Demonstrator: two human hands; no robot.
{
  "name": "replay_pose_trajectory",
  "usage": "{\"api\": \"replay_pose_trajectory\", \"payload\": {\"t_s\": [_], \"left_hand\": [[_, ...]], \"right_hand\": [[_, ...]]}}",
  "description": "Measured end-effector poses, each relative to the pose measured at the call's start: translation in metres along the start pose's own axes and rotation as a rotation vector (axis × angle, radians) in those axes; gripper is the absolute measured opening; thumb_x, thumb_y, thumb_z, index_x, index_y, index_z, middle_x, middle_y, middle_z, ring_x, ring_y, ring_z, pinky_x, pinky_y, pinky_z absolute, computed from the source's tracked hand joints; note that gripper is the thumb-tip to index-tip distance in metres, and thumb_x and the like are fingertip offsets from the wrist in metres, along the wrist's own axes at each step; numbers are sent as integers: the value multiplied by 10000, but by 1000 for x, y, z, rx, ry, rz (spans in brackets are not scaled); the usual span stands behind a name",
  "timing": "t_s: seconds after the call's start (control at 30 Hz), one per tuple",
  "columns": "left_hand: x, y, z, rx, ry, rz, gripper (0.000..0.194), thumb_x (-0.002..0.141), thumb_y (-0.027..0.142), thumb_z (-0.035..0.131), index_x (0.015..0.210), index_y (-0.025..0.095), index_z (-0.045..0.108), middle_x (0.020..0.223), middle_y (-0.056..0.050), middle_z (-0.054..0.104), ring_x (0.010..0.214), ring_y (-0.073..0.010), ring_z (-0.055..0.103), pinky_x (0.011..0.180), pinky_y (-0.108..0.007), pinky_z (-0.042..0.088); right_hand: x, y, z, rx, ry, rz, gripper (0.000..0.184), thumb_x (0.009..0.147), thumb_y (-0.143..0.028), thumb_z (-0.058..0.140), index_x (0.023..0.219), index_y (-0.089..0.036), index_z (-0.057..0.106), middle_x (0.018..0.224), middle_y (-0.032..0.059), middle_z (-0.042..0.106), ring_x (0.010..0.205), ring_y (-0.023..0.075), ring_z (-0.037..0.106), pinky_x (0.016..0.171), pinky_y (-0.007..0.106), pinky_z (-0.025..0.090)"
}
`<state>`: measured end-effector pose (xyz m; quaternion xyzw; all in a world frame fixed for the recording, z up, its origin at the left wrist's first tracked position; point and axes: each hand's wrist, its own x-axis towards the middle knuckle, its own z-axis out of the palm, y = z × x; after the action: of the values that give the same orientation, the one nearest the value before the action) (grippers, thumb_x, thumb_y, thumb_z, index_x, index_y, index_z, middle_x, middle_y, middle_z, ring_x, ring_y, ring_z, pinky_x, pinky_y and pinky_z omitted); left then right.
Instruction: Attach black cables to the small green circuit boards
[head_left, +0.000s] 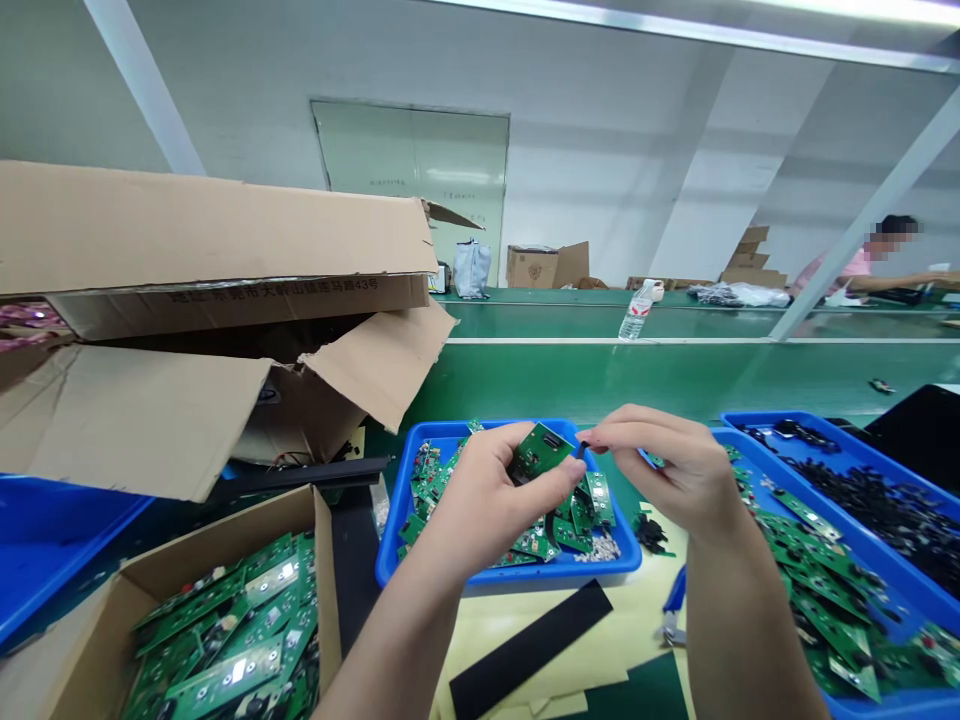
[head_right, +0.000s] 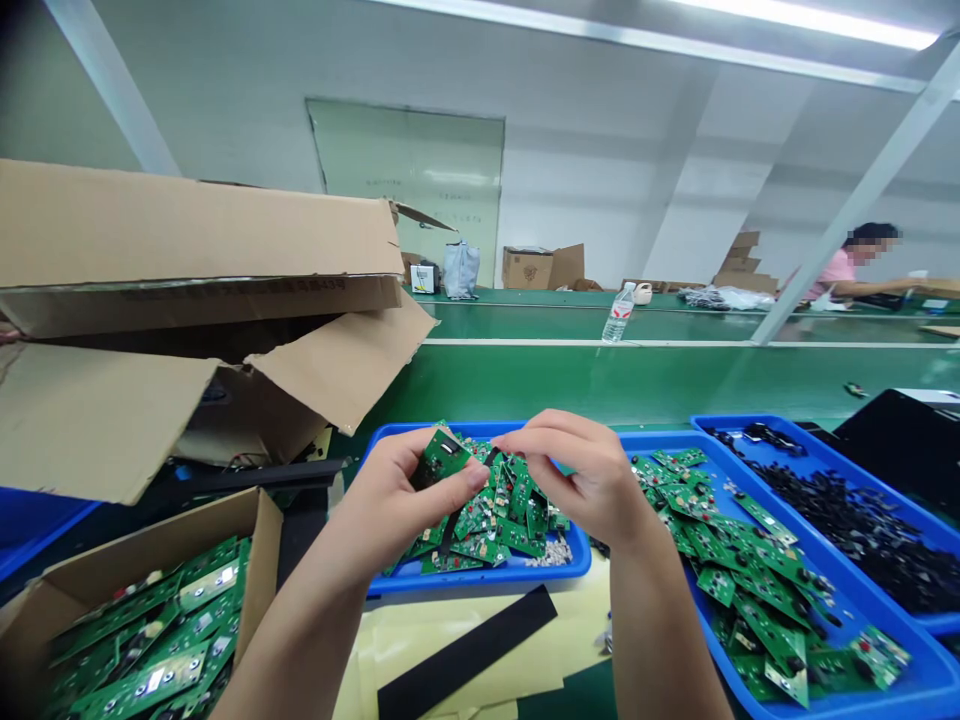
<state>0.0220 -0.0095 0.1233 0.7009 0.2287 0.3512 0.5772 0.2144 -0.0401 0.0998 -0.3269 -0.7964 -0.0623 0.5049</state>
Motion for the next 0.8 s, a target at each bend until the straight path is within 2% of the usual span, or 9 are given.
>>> {"api": "replay_pose_trajectory", "payload": {"t_s": [0.33, 0.47, 0.6, 0.8], "left_hand": [[2, -4, -3, 156, 44, 22, 300, 832, 318, 596, 641, 142, 447, 577, 48, 359, 533, -59, 306, 467, -189, 249], [-4, 1, -5, 129, 25, -14, 257, 822, 305, 597, 665, 138, 480, 598, 37, 384, 554, -67, 325, 494, -200, 284], [-7, 7, -8, 126, 93, 11, 276, 808, 301, 611, 633, 146, 465, 569, 41, 405, 519, -58, 353, 467, -192, 292], [-7, 8, -8, 130, 134, 30, 257, 811, 311, 615, 651, 145, 502, 537, 52, 418, 468, -43, 366, 427, -184, 281]], "right_hand": [[2, 0, 3, -102, 2, -52, 252, 830, 15, 497, 958, -153, 635, 837, 66, 656, 721, 122, 610, 594, 244, 507], [1, 4, 1, -149, 38, -5, 230, 805, -40, 552, 992, -145, 635, 767, 53, 650, 663, 130, 601, 586, 261, 497], [-2, 9, -2, -35, 127, 69, 112, 822, -71, 553, 806, -165, 612, 710, 30, 634, 637, 125, 599, 576, 260, 480], [-3, 6, 1, 130, 169, 81, 175, 822, -44, 544, 693, -161, 549, 636, 4, 572, 595, 104, 554, 535, 239, 429]]}}
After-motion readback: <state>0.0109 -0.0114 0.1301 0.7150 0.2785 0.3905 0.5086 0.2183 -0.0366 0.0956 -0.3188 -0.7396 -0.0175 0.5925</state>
